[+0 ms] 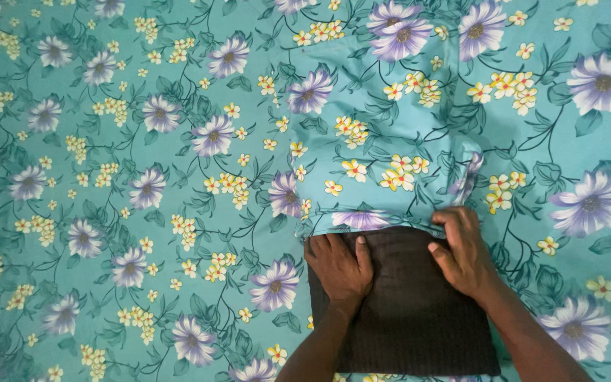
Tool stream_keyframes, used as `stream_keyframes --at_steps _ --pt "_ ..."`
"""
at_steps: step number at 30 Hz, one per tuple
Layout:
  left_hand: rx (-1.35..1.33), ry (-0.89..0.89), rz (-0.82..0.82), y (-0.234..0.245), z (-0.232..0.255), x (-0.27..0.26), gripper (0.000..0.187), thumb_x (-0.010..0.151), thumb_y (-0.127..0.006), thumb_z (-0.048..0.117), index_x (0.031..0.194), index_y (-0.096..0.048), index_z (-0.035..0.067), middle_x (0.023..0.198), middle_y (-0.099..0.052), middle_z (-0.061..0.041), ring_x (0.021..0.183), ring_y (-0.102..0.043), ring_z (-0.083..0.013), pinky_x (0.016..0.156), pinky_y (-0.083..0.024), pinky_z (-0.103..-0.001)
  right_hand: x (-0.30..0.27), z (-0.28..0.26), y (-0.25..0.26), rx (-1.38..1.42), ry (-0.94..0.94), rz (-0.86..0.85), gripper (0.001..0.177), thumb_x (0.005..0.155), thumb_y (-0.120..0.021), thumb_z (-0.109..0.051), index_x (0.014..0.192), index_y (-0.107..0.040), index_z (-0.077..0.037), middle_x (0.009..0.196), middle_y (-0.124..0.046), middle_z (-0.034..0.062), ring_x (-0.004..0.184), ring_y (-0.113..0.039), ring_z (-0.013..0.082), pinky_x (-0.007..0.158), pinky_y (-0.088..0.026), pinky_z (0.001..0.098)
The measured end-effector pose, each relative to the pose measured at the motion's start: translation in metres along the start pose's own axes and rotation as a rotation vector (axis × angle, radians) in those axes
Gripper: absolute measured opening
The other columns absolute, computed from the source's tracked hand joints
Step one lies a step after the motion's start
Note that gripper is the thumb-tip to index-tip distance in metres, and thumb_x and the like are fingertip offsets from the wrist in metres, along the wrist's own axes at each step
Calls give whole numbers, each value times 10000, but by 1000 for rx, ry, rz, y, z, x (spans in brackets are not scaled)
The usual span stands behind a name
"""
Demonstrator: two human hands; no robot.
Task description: The person puts a pillowcase on a pillow by hand and smooths the fabric while leaning over a bed.
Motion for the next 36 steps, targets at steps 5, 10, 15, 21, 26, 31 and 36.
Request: stream_keyframes --at_steps 5,10,15,21,26,31,36 --pt "-12 -8 5 -2 -1 -1 623 949 -542 430 1292 -501 -88 1265 -522 -285 1228 -464 -466 1106 -287 -617 11 -37 25 -207 91 95 343 853 -680 -148 1171 -576 -74 1259 -486 221 1203 -417 417 1022 -375 530" --pt "25 -14 10 -4 -3 0 622 942 -550 432 1267 -501 -96 1250 -518 -298 1210 -458 -482 1077 -291 -611 19 -23 16 -118 63 178 320 841 -661 -65 1133 -547 0 1170 -516 190 1107 -457 387 987 -376 525" --pt "9 -33 31 2 0 -1 618 945 -543 427 1259 -513 -104 1221 -525 -296 1190 -464 -480 1075 -295 -607 15 -7 8 -93 1 194 299 846 -662 -44 1117 -545 5 1094 -534 234 1037 -508 444 910 -402 508" --pt "50 -35 17 -1 -1 1 597 943 -546 438 1200 -528 -100 1179 -532 -292 1184 -470 -485 1079 -293 -613 13 -4 3 -158 -30 293 241 850 -716 -92 1037 -593 -4 1004 -636 188 970 -585 436 858 -457 487" --pt "-13 -34 26 6 2 2 641 932 -561 451 1255 -516 -101 1193 -529 -290 1179 -476 -478 1079 -301 -613 22 -5 8 -197 -9 269 513 742 -821 -415 990 -600 -23 941 -631 163 933 -611 426 834 -462 478" --pt "-61 -60 53 16 6 3 714 923 -604 458 1348 -481 -103 1261 -516 -308 1210 -463 -488 1080 -303 -607 36 -75 30 -326 200 319 774 657 -783 -661 1038 -583 -18 968 -598 151 901 -578 373 853 -430 495" --pt "-51 -37 21 12 2 1 729 900 -611 447 1371 -477 -93 1297 -503 -314 1235 -447 -493 1082 -285 -623 87 -145 1 -503 340 144 618 611 -812 -412 1098 -648 -68 1034 -629 122 948 -578 328 841 -420 495"
Point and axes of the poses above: each hand's wrist, its own x-axis towards the middle knuckle, its own y-axis out of the back of the hand, z = x × y, the point moved 5 cm from there along x, towards the middle knuckle
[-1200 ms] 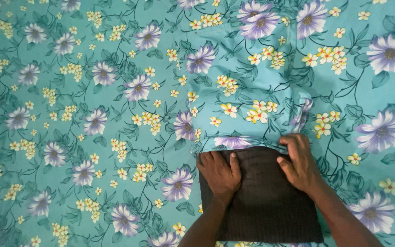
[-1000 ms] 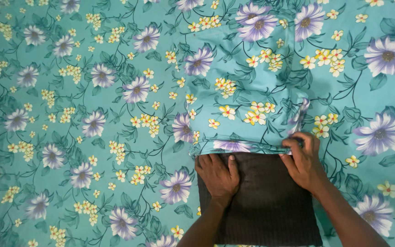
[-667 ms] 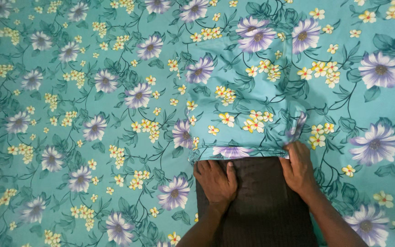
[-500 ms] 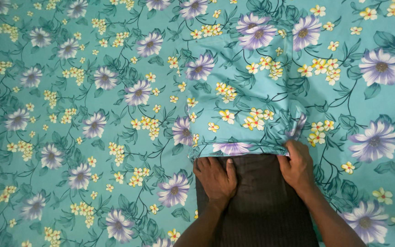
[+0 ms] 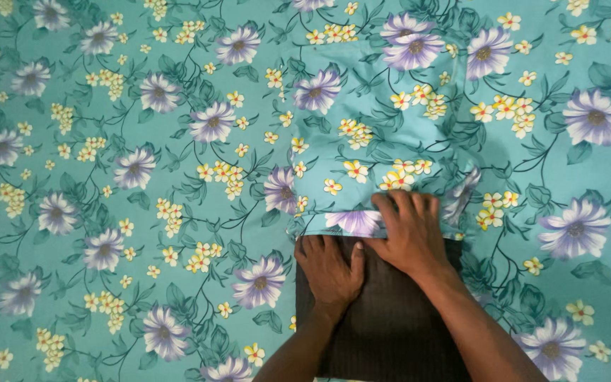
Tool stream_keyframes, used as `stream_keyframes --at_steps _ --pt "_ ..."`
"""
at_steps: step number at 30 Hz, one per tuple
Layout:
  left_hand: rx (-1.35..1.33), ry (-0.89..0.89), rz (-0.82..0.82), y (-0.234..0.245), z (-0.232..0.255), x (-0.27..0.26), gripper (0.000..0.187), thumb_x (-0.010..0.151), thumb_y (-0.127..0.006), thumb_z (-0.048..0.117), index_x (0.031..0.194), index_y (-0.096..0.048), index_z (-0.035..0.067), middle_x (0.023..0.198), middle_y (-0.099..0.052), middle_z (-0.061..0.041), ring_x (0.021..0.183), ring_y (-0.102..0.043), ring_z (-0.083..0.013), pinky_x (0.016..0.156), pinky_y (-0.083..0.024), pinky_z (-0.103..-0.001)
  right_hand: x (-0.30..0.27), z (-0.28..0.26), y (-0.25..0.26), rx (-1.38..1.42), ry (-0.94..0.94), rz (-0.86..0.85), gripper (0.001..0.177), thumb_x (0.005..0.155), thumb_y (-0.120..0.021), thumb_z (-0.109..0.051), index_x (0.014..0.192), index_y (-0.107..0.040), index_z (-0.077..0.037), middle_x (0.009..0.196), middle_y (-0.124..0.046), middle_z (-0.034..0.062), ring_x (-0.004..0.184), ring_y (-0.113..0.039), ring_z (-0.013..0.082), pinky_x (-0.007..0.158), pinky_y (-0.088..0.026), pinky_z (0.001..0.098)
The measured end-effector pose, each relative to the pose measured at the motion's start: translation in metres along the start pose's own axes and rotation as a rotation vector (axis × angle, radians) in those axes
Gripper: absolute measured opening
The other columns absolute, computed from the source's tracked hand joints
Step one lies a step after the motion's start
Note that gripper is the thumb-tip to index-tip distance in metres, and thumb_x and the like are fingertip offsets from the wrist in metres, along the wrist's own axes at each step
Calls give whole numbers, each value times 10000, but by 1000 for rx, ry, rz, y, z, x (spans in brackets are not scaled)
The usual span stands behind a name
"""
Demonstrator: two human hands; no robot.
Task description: The person puts a pillowcase on a pillow by hand and smooths the fabric while leaning over a bed.
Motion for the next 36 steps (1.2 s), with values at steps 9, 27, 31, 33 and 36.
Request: stream_keyframes --at_steps 9,27,31,33,36 --pt "-39 38 -47 -8 -11 -3 606 906 -565 370 1317 -524 -74 1343 -518 -295 1292 -452 -465 1153 -256 -631 13 -26 -36 182 -161 -237 186 872 -692 -218 887 -585 -67 831 -670 125 845 -652 356 774 -468 493" --pt "-9 1 -43 -12 -13 -8 763 868 -595 526 1421 -537 4 1460 -473 -316 1351 -398 -477 1091 -237 -659 53 -85 -56 167 177 -200 427 822 -735 -236 1199 -668 -49 1279 -612 152 1264 -466 365 1009 -269 620" --pt "-72 44 -50 -16 -15 -8 723 900 -602 521 1455 -540 61 1516 -497 -216 1417 -406 -432 1136 -231 -649 63 -88 -88 42 196 -354 226 831 -676 -134 1053 -714 -112 1274 -642 38 1368 -478 307 1144 -277 583" --pt "-80 80 -125 -21 -18 -9 689 906 -594 515 1449 -556 93 1506 -514 -176 1420 -413 -415 1156 -233 -643 61 -91 -95 2 197 -455 246 816 -669 -119 1056 -724 -117 1222 -648 21 1361 -484 306 1170 -271 575" --pt "23 -13 16 -15 -15 -10 724 883 -595 517 1440 -542 57 1477 -529 -203 1406 -432 -426 1136 -247 -624 55 -92 -75 211 195 -307 152 898 -682 -124 1048 -700 -103 1192 -652 37 1316 -535 310 1169 -287 583"
Point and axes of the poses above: each hand's wrist, its own x-axis towards the middle knuckle, its own y-axis out of the back of the hand, z = x × y, the point moved 5 cm from there along x, towards the middle knuckle
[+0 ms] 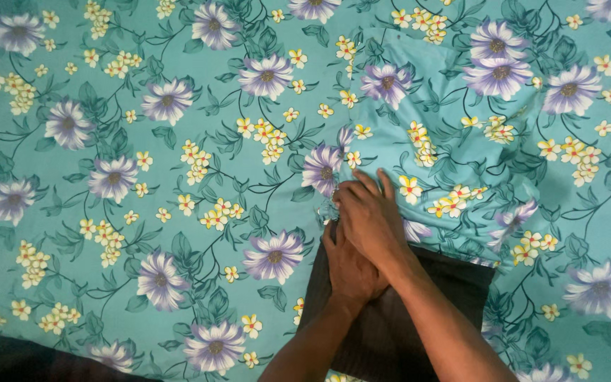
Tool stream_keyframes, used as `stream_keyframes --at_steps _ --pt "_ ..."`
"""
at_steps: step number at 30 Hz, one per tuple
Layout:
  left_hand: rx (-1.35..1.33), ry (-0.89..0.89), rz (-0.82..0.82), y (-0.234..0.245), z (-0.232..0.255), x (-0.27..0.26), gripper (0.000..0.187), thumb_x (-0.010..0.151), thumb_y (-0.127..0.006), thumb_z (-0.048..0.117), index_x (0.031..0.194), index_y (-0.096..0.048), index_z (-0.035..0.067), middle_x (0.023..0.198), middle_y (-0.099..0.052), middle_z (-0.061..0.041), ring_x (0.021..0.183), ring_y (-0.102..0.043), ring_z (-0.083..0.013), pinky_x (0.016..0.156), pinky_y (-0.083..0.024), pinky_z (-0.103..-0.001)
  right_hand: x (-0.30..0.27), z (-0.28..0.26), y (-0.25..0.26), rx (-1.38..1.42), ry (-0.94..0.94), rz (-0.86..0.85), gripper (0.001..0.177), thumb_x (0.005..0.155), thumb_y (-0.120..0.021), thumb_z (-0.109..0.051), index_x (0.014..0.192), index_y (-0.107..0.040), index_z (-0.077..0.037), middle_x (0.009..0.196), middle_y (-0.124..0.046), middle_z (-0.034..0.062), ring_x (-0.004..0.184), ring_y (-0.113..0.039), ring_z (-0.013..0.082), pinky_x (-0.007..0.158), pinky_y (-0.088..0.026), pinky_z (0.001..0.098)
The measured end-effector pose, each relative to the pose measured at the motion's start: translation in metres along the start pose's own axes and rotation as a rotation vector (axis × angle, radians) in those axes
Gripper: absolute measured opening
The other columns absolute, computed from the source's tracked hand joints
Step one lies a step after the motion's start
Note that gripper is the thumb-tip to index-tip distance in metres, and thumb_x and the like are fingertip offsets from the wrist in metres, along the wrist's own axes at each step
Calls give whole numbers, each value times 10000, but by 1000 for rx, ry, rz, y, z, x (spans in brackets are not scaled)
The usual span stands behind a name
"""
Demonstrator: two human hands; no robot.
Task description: The person puts a pillowcase on a pillow by hand and smooths the fabric while leaning over a bed.
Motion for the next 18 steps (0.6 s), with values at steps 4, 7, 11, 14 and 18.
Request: stream_keyframes --at_steps 4,7,11,14,18 --pt "-111 43 44 8 -1 0 703 953 -570 491 1387 -514 -60 1301 -540 -250 1257 -476 -413 1169 -272 -631 -39 3 35 99 -159 314 323 913 -725 -178 1209 -656 -69 1313 -611 123 1275 -545 351 1111 -327 542" --pt "-173 102 109 13 0 1 622 963 -576 447 1295 -512 -75 1269 -511 -264 1238 -469 -431 1149 -281 -622 -79 28 57 67 -336 408 407 975 -731 -256 1309 -605 -62 1436 -530 166 1373 -485 394 1173 -348 544" --pt "-302 199 255 12 -7 -5 455 1011 -549 347 1215 -525 -59 1282 -480 -279 1229 -458 -429 1096 -339 -565 -138 70 59 -94 -716 407 720 885 -810 -381 1458 -516 -61 1518 -425 234 1412 -379 439 1111 -314 613" --pt "-383 355 337 13 -18 -1 466 1046 -527 350 1245 -498 -70 1256 -483 -269 1196 -483 -417 1065 -384 -526 -161 93 45 40 -827 428 907 836 -817 -475 1542 -423 -64 1522 -388 271 1426 -348 438 1116 -329 616" --pt "-434 686 199 10 -30 22 731 931 -616 517 1395 -477 -30 1207 -583 -231 1101 -584 -388 941 -449 -485 -179 110 40 120 -918 350 1030 798 -826 -510 1596 -362 -53 1531 -406 294 1437 -343 466 1104 -330 605"
Point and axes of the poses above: each hand's wrist, its own x-axis towards the middle knuckle, its own y-axis out of the back of the hand, z = x × y, the point moved 5 cm from there along x, towards the middle knuckle
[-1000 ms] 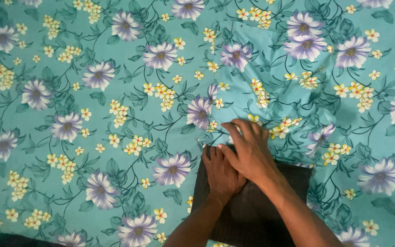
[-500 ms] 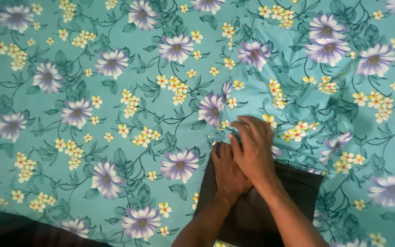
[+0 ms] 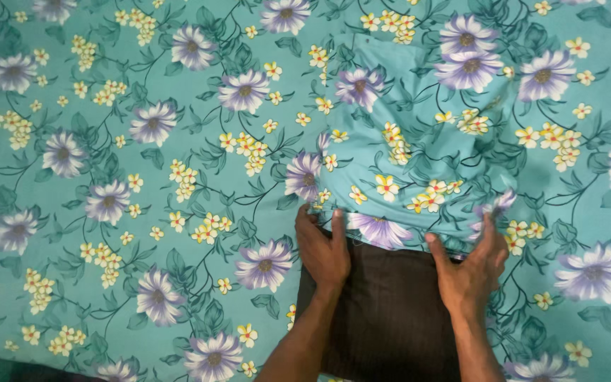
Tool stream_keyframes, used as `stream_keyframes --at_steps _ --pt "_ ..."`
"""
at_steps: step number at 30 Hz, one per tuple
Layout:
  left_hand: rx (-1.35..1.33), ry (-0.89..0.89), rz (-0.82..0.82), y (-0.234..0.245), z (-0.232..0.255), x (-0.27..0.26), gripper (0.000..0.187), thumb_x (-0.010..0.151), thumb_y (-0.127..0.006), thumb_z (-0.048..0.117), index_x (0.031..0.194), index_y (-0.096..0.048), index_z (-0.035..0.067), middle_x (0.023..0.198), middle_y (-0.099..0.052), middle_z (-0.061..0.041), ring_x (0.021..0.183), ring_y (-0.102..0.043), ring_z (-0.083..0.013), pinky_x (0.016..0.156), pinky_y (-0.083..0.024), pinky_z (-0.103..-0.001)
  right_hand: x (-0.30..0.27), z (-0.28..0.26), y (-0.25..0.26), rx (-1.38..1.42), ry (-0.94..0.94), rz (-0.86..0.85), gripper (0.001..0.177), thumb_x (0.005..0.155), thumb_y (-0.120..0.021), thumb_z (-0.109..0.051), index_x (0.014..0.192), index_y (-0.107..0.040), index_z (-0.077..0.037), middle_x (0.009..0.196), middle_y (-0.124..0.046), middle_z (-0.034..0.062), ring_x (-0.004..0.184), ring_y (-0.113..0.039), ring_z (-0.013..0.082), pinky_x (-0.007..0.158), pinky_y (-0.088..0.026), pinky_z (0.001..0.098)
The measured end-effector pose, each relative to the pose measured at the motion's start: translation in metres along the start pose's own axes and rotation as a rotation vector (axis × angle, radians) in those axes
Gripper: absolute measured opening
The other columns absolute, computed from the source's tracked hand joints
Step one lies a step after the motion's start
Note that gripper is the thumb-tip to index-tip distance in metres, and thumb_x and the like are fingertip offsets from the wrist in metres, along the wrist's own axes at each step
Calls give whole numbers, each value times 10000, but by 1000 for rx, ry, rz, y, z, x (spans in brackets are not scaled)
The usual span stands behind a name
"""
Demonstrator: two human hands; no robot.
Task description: The person puts a pillowcase on a pillow by hand and smooths the fabric while leaning over a bed.
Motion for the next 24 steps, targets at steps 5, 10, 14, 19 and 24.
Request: stream_keyframes --at_steps 5,10,14,19,24 --pt "209 238 -474 1 4 43 941 802 -725 629 1492 -440 57 1298 -522 -236 1201 -565 -378 1013 -479 -460 5 11 2 133 -115 -96 1100 790 -826 -500 1630 -286 -38 1525 -414 310 1402 -413 473 1136 -351 528" --pt "-271 529 -888 3 9 35 943 820 -716 523 1534 -346 31 1489 -522 -170 1352 -525 -289 1097 -453 -419 13 6 1 384 -239 -116 1015 778 -835 -413 1595 -350 -53 1572 -420 225 1454 -403 355 1158 -342 460" --pt "-433 429 -857 31 42 31 888 819 -703 411 1532 -351 15 1503 -537 -188 1348 -529 -290 1096 -431 -395 17 -11 -5 638 -311 -214 936 784 -790 -372 1584 -381 -110 1588 -455 156 1456 -427 277 1158 -349 409" --pt "-284 146 -586 90 97 36 845 903 -720 346 1516 -316 -72 1519 -499 -243 1409 -472 -295 1145 -353 -386 22 -54 -30 758 -250 -342 849 868 -708 -425 1593 -372 -135 1634 -400 120 1506 -350 239 1186 -286 383" --pt "47 82 -457 127 174 27 610 853 -687 327 1236 -442 -80 962 -754 -318 897 -763 -386 850 -571 -436 36 -105 -64 1144 -417 -626 840 871 -606 -475 1606 -283 -229 1599 -402 81 1430 -403 220 1137 -333 390"
Point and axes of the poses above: each hand's wrist, its own x-axis towards the middle knuckle, its own y-axis out of the back of the hand, z = x × y, the point moved 5 cm from there along x, towards the middle knuckle
